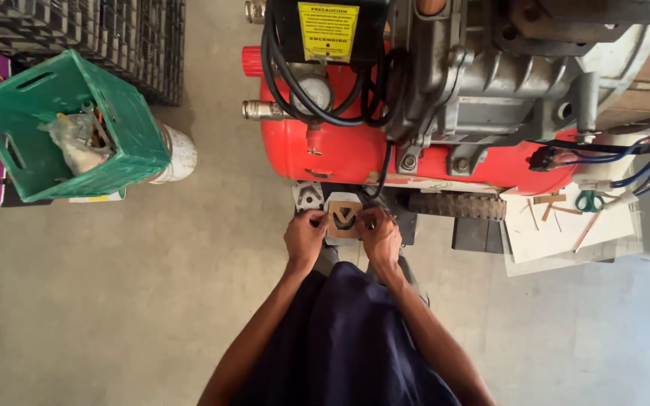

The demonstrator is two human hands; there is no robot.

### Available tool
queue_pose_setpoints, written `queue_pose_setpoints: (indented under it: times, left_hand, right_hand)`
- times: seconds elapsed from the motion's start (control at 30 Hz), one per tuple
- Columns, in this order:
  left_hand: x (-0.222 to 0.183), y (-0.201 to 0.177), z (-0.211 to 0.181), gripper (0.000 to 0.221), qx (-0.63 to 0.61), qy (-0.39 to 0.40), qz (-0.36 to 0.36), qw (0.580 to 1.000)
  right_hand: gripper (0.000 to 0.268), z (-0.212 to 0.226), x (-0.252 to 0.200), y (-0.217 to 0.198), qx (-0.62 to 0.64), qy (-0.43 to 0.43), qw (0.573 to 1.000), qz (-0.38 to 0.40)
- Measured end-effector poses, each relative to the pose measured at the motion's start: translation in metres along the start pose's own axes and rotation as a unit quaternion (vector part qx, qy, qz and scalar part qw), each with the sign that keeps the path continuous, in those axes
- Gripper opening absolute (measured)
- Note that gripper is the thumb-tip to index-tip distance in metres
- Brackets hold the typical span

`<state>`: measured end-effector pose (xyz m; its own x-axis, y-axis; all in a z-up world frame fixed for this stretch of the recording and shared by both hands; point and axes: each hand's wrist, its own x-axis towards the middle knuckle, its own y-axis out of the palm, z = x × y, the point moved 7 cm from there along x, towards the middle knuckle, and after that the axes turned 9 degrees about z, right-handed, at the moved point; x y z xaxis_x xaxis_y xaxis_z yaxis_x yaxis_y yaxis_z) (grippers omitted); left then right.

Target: Fabricating and fitting a custom gasket for an air compressor.

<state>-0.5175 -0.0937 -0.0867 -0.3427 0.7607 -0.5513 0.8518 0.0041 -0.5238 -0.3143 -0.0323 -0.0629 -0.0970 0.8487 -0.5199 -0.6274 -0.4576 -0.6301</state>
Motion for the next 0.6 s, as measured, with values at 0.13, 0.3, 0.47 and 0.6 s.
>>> queue_pose_setpoints:
  times: [0.13,0.3,0.47,0.6]
  left_hand:
    - [-0.011,-0.017,-0.03,0.015,0.002,0.042,-0.011,0.999]
    - [-0.011,-0.013,-0.041,0.022,0.097,0.155,-0.031,0.983]
    - [-0.007,-0.001,-0.035,0.037,0.166,0.201,-0.048,0.964]
    - [-0.007,-0.002,-0.036,0.036,0.155,0.189,-0.053,0.968]
  right_hand:
    - [0.022,-0.012,0.007,0.007,0.022,0.0,1.0,0.004]
    - [0.036,0.005,-0.001,-0.004,0.06,-0.049,0.997,-0.006]
    - [0.039,0.003,0.0,-0.002,0.065,-0.069,0.995,-0.018]
    - [0.04,-0.005,0.004,0.003,0.051,-0.07,0.996,-0.027]
